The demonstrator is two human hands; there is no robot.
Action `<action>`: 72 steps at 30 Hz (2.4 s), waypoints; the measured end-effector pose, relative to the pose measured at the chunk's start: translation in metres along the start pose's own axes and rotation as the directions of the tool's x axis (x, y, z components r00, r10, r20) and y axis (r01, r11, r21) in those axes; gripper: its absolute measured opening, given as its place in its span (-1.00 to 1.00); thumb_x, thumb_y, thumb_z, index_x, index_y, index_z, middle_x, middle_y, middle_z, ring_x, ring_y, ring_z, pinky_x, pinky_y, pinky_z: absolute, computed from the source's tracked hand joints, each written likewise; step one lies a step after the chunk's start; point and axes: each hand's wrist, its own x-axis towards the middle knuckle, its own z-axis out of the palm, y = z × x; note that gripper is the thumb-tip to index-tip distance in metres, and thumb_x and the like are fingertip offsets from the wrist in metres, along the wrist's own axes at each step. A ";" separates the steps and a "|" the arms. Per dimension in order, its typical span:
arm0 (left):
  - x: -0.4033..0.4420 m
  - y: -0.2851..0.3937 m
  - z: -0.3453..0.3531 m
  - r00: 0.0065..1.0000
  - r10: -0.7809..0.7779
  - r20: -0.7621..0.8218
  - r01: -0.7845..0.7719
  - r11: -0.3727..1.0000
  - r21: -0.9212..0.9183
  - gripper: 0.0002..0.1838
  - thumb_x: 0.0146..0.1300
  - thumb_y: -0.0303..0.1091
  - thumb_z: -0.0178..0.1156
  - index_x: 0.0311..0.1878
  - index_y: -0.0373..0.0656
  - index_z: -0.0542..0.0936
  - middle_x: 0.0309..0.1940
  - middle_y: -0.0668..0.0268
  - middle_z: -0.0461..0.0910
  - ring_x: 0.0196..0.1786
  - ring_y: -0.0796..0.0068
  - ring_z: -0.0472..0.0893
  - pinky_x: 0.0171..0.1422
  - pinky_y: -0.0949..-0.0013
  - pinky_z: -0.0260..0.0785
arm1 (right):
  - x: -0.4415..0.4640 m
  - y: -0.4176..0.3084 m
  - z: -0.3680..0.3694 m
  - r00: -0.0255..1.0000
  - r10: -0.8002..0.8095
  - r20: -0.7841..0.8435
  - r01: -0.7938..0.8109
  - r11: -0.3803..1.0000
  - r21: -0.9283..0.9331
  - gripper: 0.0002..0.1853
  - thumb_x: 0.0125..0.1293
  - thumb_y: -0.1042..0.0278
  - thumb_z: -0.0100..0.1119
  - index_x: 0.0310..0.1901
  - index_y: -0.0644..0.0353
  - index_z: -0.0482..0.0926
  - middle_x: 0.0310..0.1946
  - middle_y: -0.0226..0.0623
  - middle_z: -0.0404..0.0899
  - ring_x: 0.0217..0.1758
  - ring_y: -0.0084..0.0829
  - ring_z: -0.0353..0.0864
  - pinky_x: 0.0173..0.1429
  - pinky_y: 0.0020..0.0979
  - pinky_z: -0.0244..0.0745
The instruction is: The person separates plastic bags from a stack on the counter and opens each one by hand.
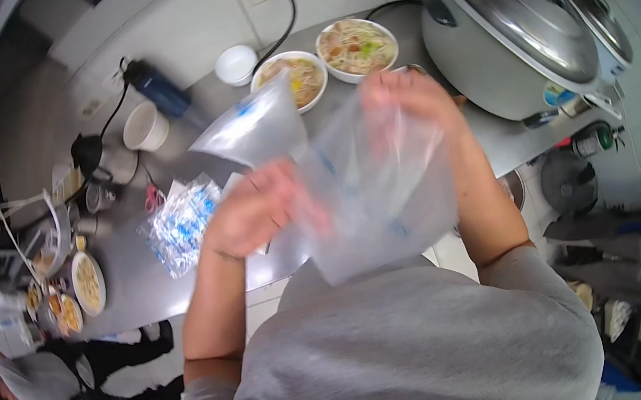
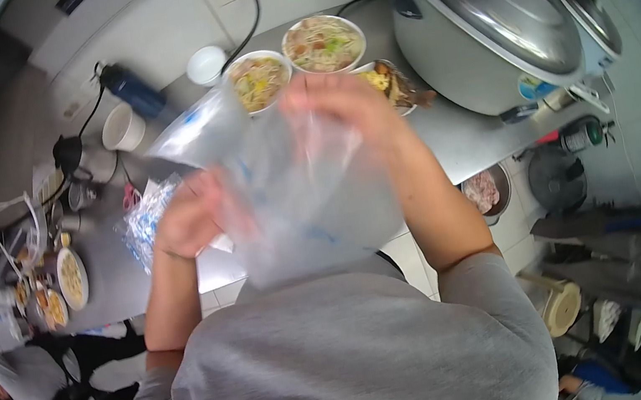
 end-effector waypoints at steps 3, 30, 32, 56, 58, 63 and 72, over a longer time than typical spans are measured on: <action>-0.002 0.045 -0.040 0.968 0.048 -0.247 -0.121 0.949 -0.290 -0.83 0.28 -0.32 0.07 -0.18 -0.22 0.47 -0.37 0.25 0.56 -0.30 0.43 0.61 -0.22 0.35 0.48 | 0.032 0.018 0.012 0.984 0.072 -0.160 -0.065 0.997 0.053 -0.84 0.21 0.41 0.08 -0.21 0.26 0.53 -0.36 -0.33 0.57 -0.35 -0.50 0.57 -0.28 -0.48 0.50; 0.050 -0.074 -0.116 0.521 0.783 -0.339 -0.363 0.563 0.743 -0.12 -0.30 0.02 0.53 0.09 -0.24 0.40 -0.02 0.16 0.46 0.02 0.25 0.50 0.11 0.29 0.36 | 0.082 0.227 -0.083 0.633 -0.734 0.246 0.312 -0.049 -0.949 -0.47 0.25 -0.10 0.02 -0.07 0.30 0.44 -0.11 -0.07 0.46 -0.07 -0.11 0.49 0.04 -0.16 0.35; 0.046 -0.070 -0.116 0.516 0.813 -0.270 -0.283 0.459 0.842 -0.08 -0.32 0.10 0.50 0.11 -0.23 0.39 0.01 0.12 0.43 0.05 0.18 0.47 0.17 0.25 0.31 | 0.073 0.228 -0.092 0.682 -0.634 0.364 0.281 -0.232 -0.931 -0.43 0.32 -0.14 -0.15 0.01 0.29 0.41 -0.10 -0.04 0.48 -0.08 -0.03 0.49 0.05 -0.12 0.34; 0.027 -0.115 -0.131 0.520 0.686 -0.509 -0.084 0.634 0.768 -0.12 -0.28 -0.13 0.49 0.16 -0.20 0.30 0.05 0.05 0.40 0.14 0.16 0.42 0.23 0.27 0.24 | 0.066 0.329 -0.150 0.973 -0.232 0.013 0.057 0.181 -0.982 -0.70 0.16 0.31 0.17 -0.13 0.32 0.55 -0.09 -0.02 0.57 0.03 -0.09 0.51 0.12 -0.20 0.35; 0.028 -0.114 -0.119 0.483 0.695 -0.533 -0.087 0.644 0.760 -0.15 -0.26 -0.14 0.48 0.13 -0.20 0.31 -0.01 0.06 0.43 0.10 0.15 0.46 0.20 0.27 0.27 | 0.063 0.322 -0.136 0.976 -0.189 -0.109 -0.041 0.331 -0.943 -0.67 0.16 0.31 0.17 -0.09 0.33 0.53 -0.07 0.00 0.55 0.06 -0.07 0.49 0.17 -0.20 0.31; 0.039 -0.111 -0.116 0.456 0.739 -0.496 -0.104 0.597 0.795 -0.07 -0.24 -0.16 0.48 0.20 -0.23 0.20 0.01 0.00 0.41 0.09 0.11 0.46 0.19 0.25 0.27 | 0.070 0.300 -0.103 0.961 -0.269 -0.064 0.013 0.277 -0.961 -0.62 0.16 0.38 0.13 0.01 0.35 0.47 0.02 -0.02 0.50 0.08 -0.11 0.47 0.22 -0.17 0.25; 0.036 -0.008 -0.080 0.504 0.863 -0.032 0.146 -0.048 0.988 -0.14 -0.24 -0.22 0.48 0.15 -0.22 0.25 -0.08 0.08 0.50 0.00 0.16 0.52 0.12 0.25 0.33 | 0.081 0.256 -0.053 0.963 -0.209 -0.168 -0.001 0.624 -0.781 -0.46 -0.14 0.38 0.44 -0.06 0.29 0.48 -0.10 -0.14 0.53 0.00 -0.22 0.52 0.13 -0.27 0.36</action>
